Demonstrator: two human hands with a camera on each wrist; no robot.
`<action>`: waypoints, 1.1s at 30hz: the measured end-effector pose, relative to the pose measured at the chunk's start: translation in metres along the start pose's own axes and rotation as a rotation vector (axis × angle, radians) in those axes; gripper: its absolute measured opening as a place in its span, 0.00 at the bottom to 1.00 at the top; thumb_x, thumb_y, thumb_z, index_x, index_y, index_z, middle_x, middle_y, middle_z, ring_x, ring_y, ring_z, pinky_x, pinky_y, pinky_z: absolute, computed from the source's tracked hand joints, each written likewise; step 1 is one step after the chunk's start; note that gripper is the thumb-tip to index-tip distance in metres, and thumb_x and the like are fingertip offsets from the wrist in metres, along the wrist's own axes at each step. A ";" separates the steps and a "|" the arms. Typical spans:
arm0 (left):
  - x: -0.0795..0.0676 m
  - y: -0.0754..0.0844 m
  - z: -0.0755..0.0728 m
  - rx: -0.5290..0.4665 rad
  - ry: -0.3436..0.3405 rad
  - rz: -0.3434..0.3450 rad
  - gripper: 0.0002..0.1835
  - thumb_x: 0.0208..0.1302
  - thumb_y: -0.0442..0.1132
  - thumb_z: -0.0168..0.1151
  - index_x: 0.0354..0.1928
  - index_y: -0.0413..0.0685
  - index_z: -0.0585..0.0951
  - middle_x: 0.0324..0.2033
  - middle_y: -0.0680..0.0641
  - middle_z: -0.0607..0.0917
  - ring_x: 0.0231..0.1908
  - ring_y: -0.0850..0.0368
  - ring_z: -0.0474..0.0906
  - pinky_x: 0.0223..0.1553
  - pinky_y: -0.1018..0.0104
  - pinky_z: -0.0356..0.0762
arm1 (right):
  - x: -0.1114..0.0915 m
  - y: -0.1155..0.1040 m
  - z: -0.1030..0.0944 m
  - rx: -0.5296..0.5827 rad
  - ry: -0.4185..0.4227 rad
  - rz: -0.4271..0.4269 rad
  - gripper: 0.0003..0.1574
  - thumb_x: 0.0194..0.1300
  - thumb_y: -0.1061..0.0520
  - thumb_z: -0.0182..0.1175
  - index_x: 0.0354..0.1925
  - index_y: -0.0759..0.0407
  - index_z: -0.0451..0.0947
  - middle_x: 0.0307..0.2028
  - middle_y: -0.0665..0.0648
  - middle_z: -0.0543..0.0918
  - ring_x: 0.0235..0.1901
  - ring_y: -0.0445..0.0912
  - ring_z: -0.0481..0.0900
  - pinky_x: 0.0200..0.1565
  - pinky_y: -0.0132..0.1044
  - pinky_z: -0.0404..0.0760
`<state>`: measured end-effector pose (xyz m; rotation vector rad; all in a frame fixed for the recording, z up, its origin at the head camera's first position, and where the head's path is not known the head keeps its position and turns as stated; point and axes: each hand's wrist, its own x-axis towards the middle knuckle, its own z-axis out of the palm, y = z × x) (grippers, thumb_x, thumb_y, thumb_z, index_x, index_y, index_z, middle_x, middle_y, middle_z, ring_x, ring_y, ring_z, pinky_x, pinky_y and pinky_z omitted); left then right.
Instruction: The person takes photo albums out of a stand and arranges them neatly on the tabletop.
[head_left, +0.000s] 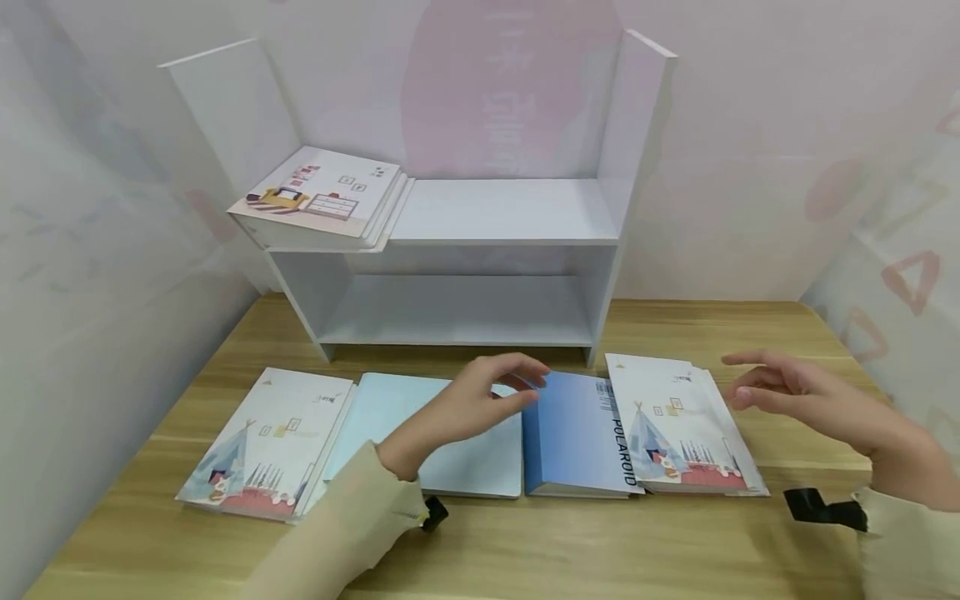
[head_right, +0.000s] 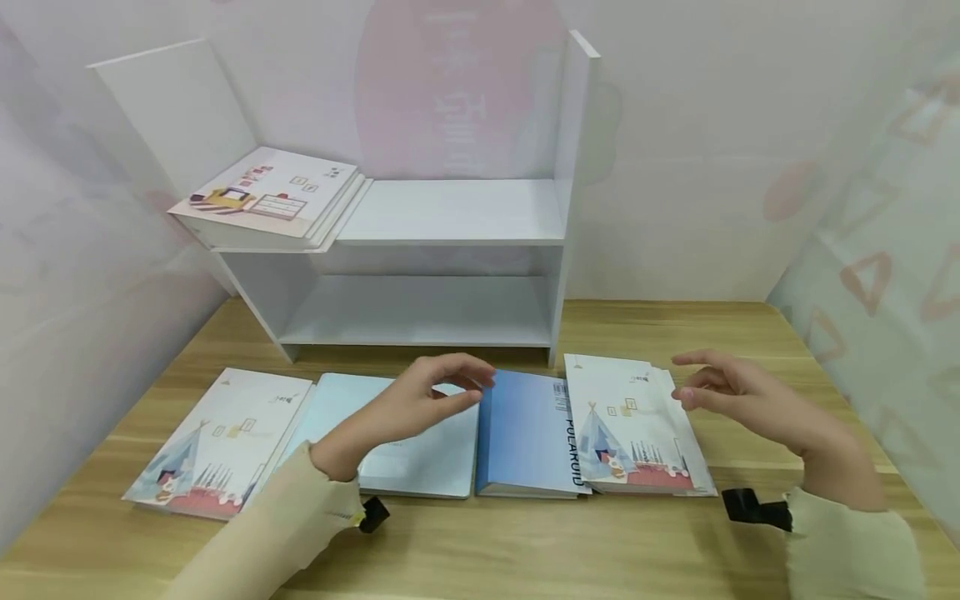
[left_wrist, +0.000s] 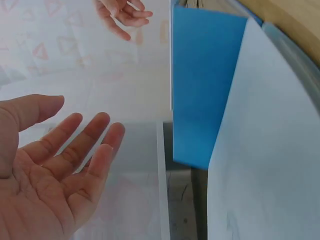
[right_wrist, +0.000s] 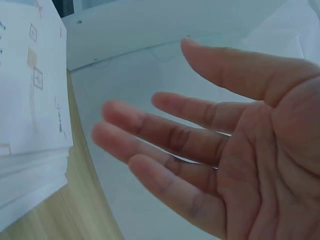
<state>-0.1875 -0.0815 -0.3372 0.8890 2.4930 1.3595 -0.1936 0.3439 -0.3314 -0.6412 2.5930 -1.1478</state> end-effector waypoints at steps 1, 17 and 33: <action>-0.003 -0.001 -0.004 0.007 0.021 0.000 0.17 0.72 0.37 0.60 0.60 0.49 0.78 0.53 0.45 0.84 0.52 0.55 0.81 0.52 0.62 0.81 | 0.001 -0.002 0.001 0.003 0.021 -0.009 0.27 0.76 0.61 0.52 0.69 0.56 0.63 0.47 0.46 0.86 0.47 0.36 0.83 0.46 0.23 0.78; -0.056 -0.014 -0.072 0.074 0.281 0.021 0.16 0.72 0.35 0.59 0.59 0.43 0.78 0.51 0.44 0.85 0.52 0.49 0.82 0.48 0.68 0.81 | 0.031 -0.043 0.020 0.095 0.189 -0.207 0.24 0.73 0.65 0.54 0.65 0.61 0.69 0.48 0.44 0.85 0.48 0.34 0.84 0.49 0.20 0.78; -0.089 -0.007 -0.119 0.151 0.553 0.068 0.14 0.71 0.31 0.58 0.56 0.39 0.79 0.47 0.55 0.85 0.46 0.73 0.80 0.37 0.81 0.79 | 0.079 -0.087 0.056 0.235 0.266 -0.342 0.16 0.71 0.67 0.55 0.56 0.67 0.75 0.43 0.48 0.86 0.46 0.37 0.85 0.50 0.23 0.80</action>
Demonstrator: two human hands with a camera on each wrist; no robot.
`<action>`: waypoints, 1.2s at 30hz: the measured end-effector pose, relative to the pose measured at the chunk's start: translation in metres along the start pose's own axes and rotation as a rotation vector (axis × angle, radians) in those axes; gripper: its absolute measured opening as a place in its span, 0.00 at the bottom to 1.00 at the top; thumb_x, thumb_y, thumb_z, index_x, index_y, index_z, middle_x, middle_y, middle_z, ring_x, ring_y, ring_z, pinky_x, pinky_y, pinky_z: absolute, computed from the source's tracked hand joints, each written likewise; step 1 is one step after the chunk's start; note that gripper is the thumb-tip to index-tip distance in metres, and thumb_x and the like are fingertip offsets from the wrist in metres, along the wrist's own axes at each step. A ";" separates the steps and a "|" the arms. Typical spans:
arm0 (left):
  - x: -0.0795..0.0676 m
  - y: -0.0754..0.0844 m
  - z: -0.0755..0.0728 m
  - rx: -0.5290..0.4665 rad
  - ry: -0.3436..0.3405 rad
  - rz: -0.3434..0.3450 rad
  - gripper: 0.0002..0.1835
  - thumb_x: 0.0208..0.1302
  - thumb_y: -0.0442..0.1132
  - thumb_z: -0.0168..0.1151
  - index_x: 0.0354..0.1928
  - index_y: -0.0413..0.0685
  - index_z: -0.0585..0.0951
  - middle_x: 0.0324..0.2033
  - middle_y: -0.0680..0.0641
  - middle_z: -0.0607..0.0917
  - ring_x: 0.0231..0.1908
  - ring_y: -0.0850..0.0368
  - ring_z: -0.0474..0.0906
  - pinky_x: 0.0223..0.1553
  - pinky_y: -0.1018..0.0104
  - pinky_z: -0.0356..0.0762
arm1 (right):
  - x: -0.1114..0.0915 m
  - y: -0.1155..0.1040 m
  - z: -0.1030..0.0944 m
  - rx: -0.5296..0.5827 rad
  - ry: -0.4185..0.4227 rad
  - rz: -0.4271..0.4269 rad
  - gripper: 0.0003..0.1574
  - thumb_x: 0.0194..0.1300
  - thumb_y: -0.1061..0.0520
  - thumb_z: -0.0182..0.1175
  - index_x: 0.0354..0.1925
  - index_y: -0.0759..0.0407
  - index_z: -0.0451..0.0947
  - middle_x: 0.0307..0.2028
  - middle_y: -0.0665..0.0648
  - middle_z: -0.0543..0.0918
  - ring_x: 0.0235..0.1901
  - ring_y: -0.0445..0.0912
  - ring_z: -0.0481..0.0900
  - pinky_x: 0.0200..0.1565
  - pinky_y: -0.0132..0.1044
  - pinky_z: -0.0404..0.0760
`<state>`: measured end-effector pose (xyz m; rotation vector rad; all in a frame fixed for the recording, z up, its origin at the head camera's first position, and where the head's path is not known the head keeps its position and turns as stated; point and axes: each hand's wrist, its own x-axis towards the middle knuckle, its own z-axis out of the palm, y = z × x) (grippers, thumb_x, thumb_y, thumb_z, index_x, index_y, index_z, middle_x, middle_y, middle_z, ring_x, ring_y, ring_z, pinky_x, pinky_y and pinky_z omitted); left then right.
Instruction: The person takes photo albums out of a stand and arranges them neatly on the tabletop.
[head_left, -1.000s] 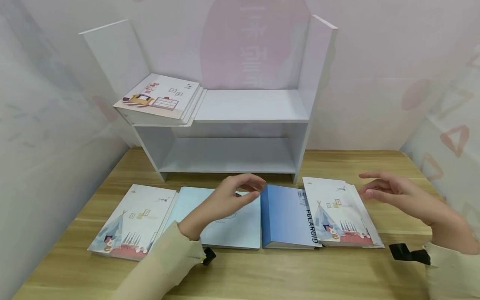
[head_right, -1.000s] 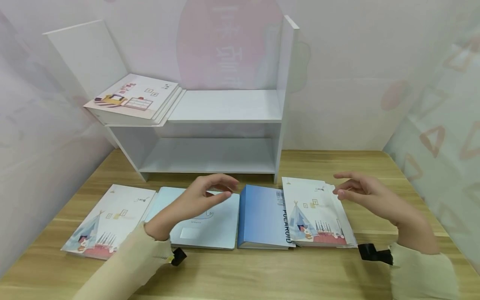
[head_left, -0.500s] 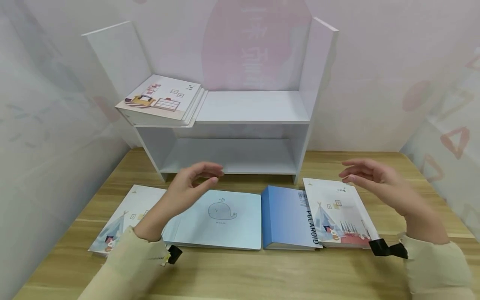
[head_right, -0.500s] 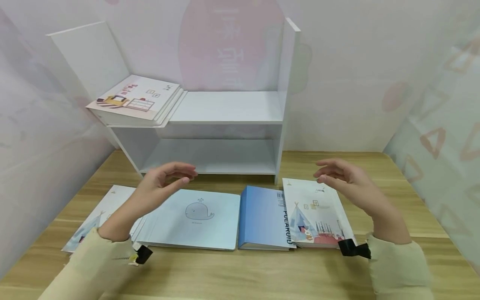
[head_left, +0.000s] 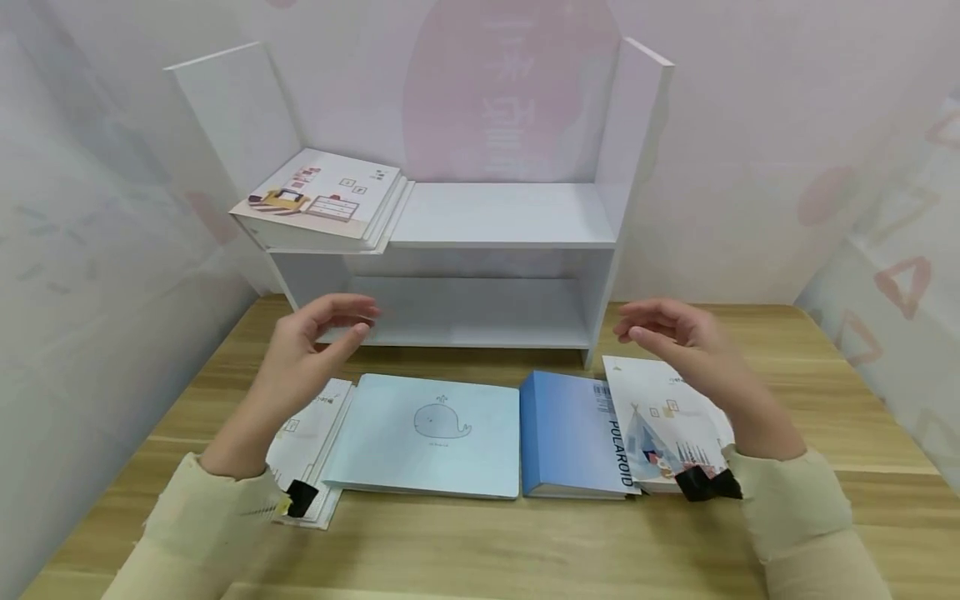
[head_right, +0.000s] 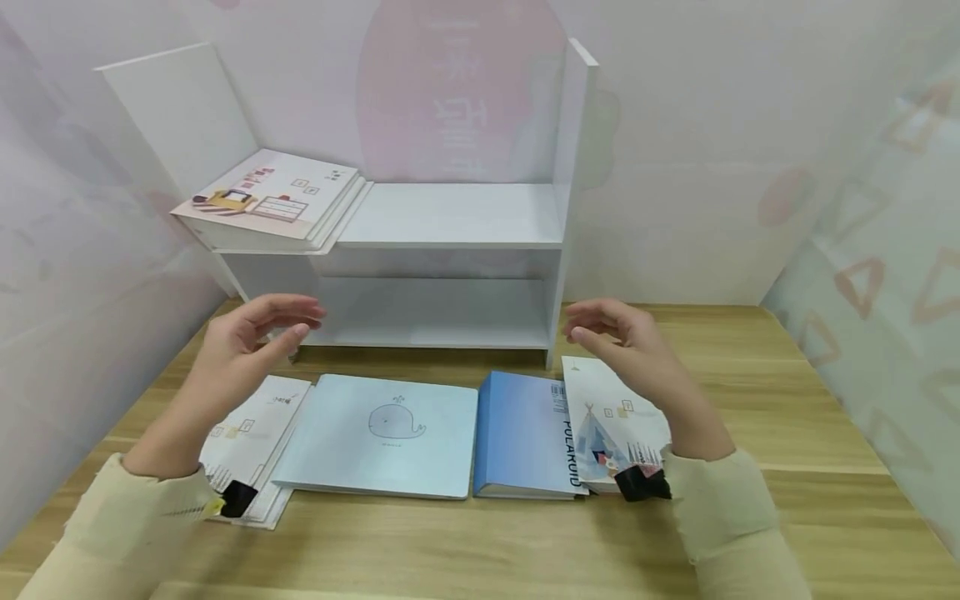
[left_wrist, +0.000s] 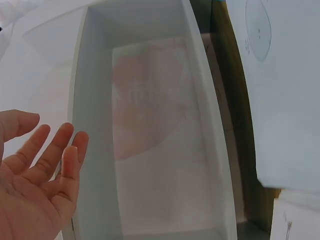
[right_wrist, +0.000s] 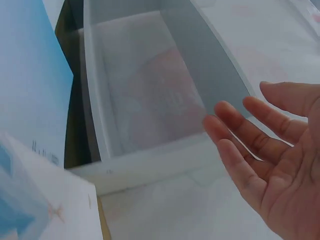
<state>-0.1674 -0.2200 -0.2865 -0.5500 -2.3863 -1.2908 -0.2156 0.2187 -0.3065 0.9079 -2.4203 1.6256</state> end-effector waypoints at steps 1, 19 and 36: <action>0.000 -0.001 -0.004 0.006 0.020 -0.003 0.14 0.71 0.31 0.58 0.56 0.39 0.79 0.47 0.59 0.85 0.47 0.73 0.80 0.35 0.82 0.77 | 0.003 -0.001 0.004 0.011 0.001 -0.009 0.16 0.72 0.67 0.55 0.56 0.67 0.76 0.43 0.49 0.86 0.46 0.38 0.84 0.50 0.23 0.80; 0.015 -0.024 -0.068 -0.067 0.547 -0.204 0.12 0.67 0.31 0.60 0.50 0.52 0.82 0.38 0.62 0.86 0.37 0.67 0.79 0.32 0.83 0.75 | 0.054 -0.027 0.042 0.131 -0.002 0.012 0.21 0.73 0.61 0.56 0.62 0.66 0.71 0.45 0.53 0.85 0.50 0.45 0.82 0.55 0.26 0.78; 0.050 -0.018 -0.080 -0.050 0.629 -0.285 0.18 0.68 0.43 0.62 0.58 0.55 0.75 0.43 0.61 0.78 0.38 0.67 0.74 0.28 0.83 0.72 | 0.108 -0.059 0.105 0.221 -0.012 0.025 0.24 0.73 0.59 0.58 0.64 0.62 0.70 0.52 0.65 0.83 0.53 0.55 0.81 0.58 0.41 0.79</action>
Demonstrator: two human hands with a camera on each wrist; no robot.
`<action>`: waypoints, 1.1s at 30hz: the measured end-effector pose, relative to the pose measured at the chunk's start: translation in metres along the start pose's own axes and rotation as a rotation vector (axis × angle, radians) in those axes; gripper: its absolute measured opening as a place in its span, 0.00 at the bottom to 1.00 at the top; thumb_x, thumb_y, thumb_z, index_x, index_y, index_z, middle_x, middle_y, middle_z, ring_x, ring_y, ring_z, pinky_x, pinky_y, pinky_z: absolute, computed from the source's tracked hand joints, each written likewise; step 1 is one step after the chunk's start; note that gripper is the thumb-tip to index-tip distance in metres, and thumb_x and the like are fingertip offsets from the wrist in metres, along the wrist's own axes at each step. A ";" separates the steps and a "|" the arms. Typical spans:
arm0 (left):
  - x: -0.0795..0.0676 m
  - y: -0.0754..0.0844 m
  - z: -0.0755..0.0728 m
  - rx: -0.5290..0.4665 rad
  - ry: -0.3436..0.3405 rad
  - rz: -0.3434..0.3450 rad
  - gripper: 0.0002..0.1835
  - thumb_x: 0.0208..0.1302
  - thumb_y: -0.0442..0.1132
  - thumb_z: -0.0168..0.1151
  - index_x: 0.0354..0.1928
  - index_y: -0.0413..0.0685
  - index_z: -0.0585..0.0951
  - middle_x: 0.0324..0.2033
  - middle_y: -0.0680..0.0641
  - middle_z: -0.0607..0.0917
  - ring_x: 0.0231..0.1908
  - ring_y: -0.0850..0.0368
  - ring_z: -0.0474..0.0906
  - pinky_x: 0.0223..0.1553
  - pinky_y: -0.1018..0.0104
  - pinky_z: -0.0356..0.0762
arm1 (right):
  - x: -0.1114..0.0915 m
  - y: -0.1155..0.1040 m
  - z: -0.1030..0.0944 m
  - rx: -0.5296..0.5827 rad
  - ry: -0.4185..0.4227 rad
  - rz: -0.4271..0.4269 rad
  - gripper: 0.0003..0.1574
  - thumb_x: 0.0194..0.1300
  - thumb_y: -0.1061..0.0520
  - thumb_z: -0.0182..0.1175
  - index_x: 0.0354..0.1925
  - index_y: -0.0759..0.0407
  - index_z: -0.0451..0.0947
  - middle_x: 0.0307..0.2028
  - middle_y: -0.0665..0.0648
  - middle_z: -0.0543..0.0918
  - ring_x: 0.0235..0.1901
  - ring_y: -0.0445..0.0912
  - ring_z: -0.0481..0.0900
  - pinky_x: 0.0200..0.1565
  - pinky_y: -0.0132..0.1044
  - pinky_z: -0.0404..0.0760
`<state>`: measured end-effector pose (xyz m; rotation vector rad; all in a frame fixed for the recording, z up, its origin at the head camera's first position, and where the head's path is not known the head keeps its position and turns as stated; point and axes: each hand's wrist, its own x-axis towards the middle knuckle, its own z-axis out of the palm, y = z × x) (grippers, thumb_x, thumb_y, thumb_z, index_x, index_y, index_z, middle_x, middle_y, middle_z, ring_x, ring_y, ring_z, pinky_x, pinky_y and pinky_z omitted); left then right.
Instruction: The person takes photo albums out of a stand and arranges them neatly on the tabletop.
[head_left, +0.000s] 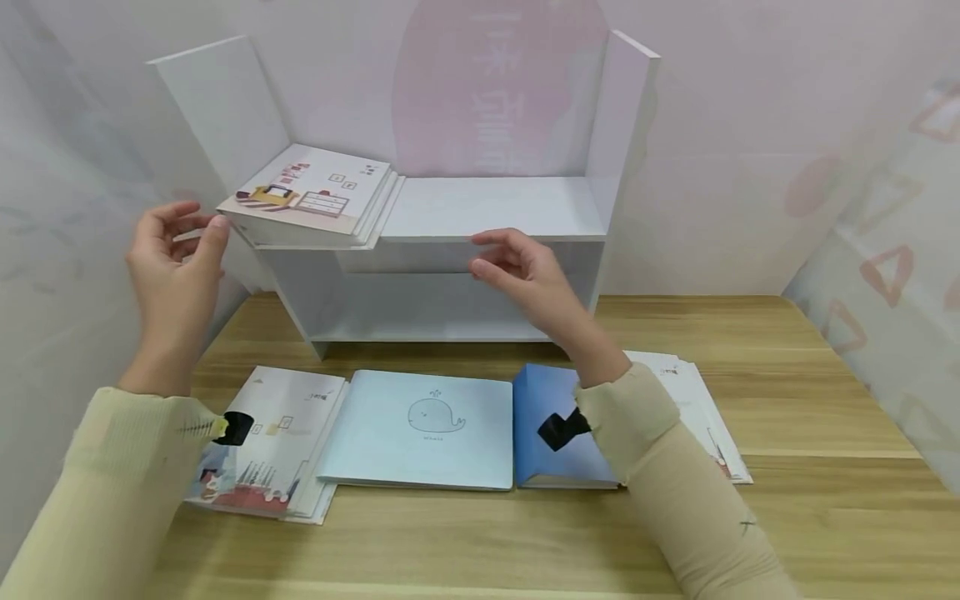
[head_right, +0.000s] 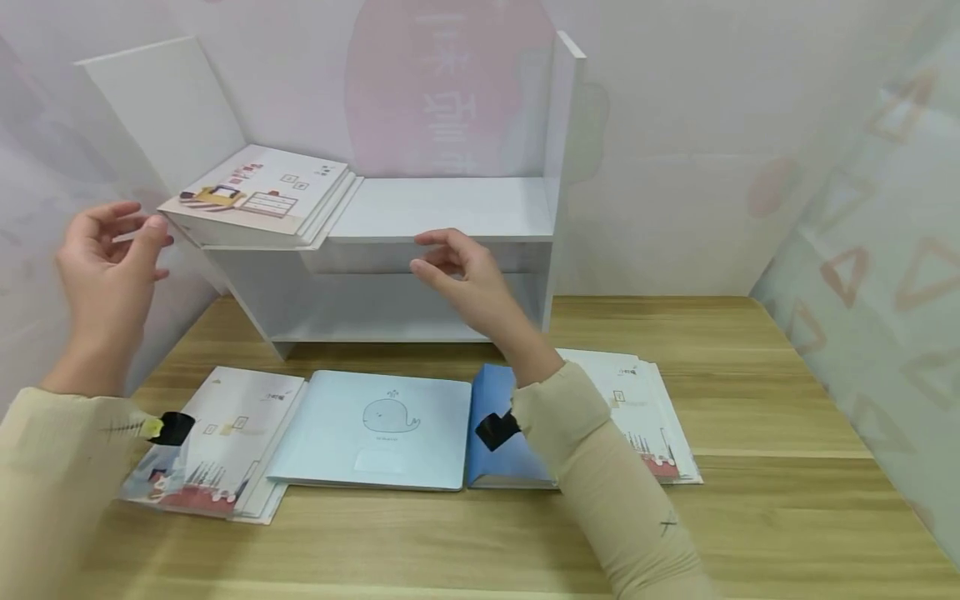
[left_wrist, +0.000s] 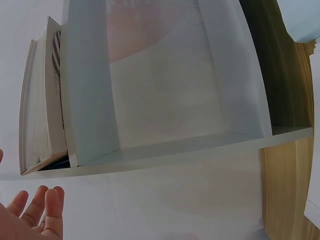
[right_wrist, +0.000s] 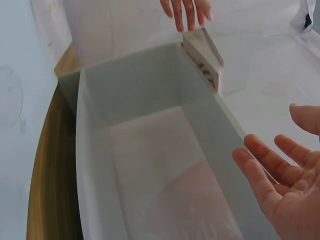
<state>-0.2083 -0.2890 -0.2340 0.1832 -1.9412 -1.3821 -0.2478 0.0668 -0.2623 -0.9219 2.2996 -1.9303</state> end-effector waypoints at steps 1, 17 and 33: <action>0.002 0.001 0.001 0.007 -0.001 -0.001 0.18 0.67 0.43 0.62 0.58 0.55 0.75 0.43 0.62 0.78 0.38 0.67 0.74 0.28 0.83 0.72 | 0.003 -0.001 0.006 0.010 0.004 -0.004 0.24 0.73 0.59 0.58 0.64 0.62 0.70 0.52 0.66 0.82 0.53 0.55 0.81 0.58 0.41 0.79; 0.011 -0.005 0.015 0.164 0.001 -0.014 0.24 0.66 0.53 0.63 0.60 0.52 0.74 0.40 0.67 0.73 0.39 0.72 0.72 0.44 0.78 0.70 | 0.043 -0.018 0.058 -0.063 -0.027 0.015 0.27 0.71 0.53 0.61 0.65 0.53 0.71 0.49 0.57 0.85 0.47 0.46 0.81 0.49 0.36 0.78; 0.008 -0.002 0.026 0.155 0.074 0.044 0.24 0.63 0.54 0.65 0.55 0.50 0.77 0.35 0.66 0.71 0.32 0.71 0.70 0.39 0.78 0.68 | 0.065 -0.023 0.085 -0.080 -0.054 0.035 0.26 0.69 0.54 0.63 0.63 0.53 0.73 0.45 0.56 0.86 0.39 0.44 0.81 0.41 0.31 0.78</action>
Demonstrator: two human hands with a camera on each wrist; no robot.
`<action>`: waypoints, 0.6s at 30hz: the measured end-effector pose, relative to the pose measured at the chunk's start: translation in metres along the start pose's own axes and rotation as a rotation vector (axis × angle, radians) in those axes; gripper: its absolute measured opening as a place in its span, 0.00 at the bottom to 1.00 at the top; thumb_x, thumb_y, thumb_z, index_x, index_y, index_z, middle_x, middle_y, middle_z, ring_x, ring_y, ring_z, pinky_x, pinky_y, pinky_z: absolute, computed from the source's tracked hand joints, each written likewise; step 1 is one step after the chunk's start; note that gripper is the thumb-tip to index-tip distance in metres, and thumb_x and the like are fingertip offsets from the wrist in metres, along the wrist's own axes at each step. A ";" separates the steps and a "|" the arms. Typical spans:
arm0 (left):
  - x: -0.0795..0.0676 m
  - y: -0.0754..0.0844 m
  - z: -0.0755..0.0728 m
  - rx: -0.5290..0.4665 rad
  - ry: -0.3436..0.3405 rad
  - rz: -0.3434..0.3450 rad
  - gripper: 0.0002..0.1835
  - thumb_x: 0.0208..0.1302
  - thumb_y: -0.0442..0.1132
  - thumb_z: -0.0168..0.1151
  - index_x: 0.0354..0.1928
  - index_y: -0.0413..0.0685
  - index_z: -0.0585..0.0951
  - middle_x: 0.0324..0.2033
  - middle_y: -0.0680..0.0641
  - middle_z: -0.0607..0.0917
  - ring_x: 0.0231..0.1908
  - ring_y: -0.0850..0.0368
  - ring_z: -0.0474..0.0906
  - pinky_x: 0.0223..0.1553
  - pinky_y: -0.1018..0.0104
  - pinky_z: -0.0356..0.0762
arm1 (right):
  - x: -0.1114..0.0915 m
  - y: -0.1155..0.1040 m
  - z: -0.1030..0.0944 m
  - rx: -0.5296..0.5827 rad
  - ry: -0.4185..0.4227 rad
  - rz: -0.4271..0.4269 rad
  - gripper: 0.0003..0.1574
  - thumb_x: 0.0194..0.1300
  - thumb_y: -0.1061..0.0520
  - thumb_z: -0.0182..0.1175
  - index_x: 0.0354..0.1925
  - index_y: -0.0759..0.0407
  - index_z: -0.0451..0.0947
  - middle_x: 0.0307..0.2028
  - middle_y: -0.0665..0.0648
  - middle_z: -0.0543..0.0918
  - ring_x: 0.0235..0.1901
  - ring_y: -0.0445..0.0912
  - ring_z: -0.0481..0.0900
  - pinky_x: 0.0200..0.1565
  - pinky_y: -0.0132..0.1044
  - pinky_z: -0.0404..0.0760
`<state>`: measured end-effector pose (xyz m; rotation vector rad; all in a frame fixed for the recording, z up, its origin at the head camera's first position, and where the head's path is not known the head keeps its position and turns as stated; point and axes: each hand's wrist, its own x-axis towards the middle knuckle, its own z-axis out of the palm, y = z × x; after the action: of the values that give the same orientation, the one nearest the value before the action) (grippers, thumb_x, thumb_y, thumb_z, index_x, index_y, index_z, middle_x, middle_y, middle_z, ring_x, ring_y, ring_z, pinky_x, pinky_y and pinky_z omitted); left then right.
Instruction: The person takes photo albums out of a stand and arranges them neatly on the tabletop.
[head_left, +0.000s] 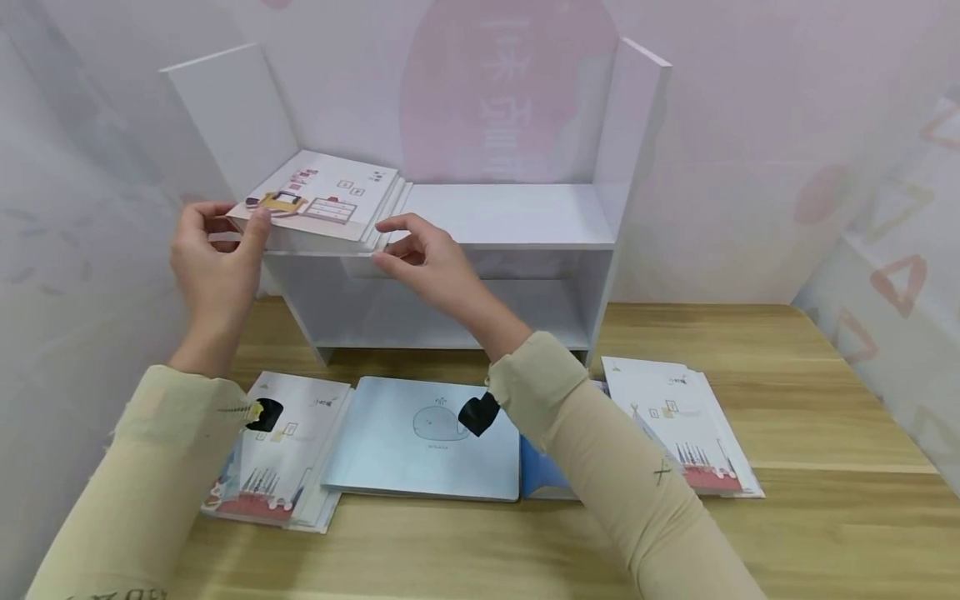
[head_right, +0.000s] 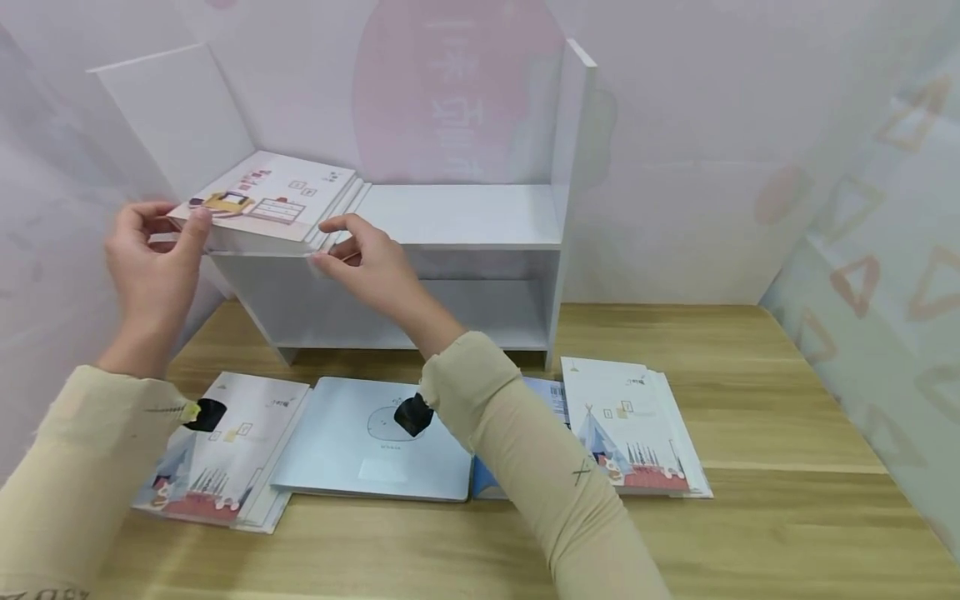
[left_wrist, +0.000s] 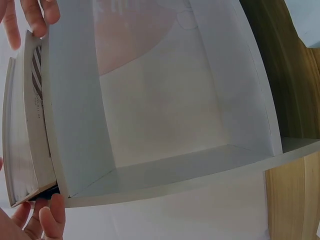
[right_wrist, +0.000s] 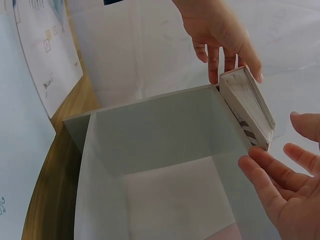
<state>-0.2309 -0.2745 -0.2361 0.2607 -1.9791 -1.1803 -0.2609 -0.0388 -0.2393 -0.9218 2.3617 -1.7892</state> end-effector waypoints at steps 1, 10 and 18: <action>0.000 0.000 0.001 -0.002 0.008 0.001 0.24 0.63 0.54 0.65 0.55 0.50 0.77 0.35 0.66 0.71 0.32 0.71 0.70 0.40 0.78 0.69 | 0.000 0.000 0.001 -0.002 0.002 0.002 0.26 0.69 0.54 0.63 0.62 0.53 0.73 0.44 0.56 0.86 0.39 0.45 0.82 0.41 0.31 0.78; 0.001 0.001 0.005 -0.024 0.028 -0.019 0.21 0.62 0.52 0.65 0.53 0.52 0.75 0.36 0.65 0.69 0.39 0.73 0.67 0.39 0.78 0.67 | 0.000 -0.002 0.005 0.025 0.018 -0.009 0.24 0.67 0.57 0.65 0.60 0.56 0.75 0.41 0.58 0.86 0.38 0.48 0.82 0.39 0.30 0.78; -0.003 0.002 0.005 -0.045 0.017 -0.026 0.23 0.63 0.53 0.64 0.55 0.53 0.72 0.38 0.65 0.68 0.43 0.71 0.66 0.38 0.78 0.70 | -0.003 -0.006 0.008 0.057 -0.021 0.010 0.25 0.67 0.57 0.65 0.60 0.57 0.75 0.38 0.56 0.85 0.34 0.43 0.79 0.37 0.28 0.75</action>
<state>-0.2324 -0.2689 -0.2372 0.2732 -1.9374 -1.2337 -0.2528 -0.0449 -0.2373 -0.9157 2.2867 -1.8237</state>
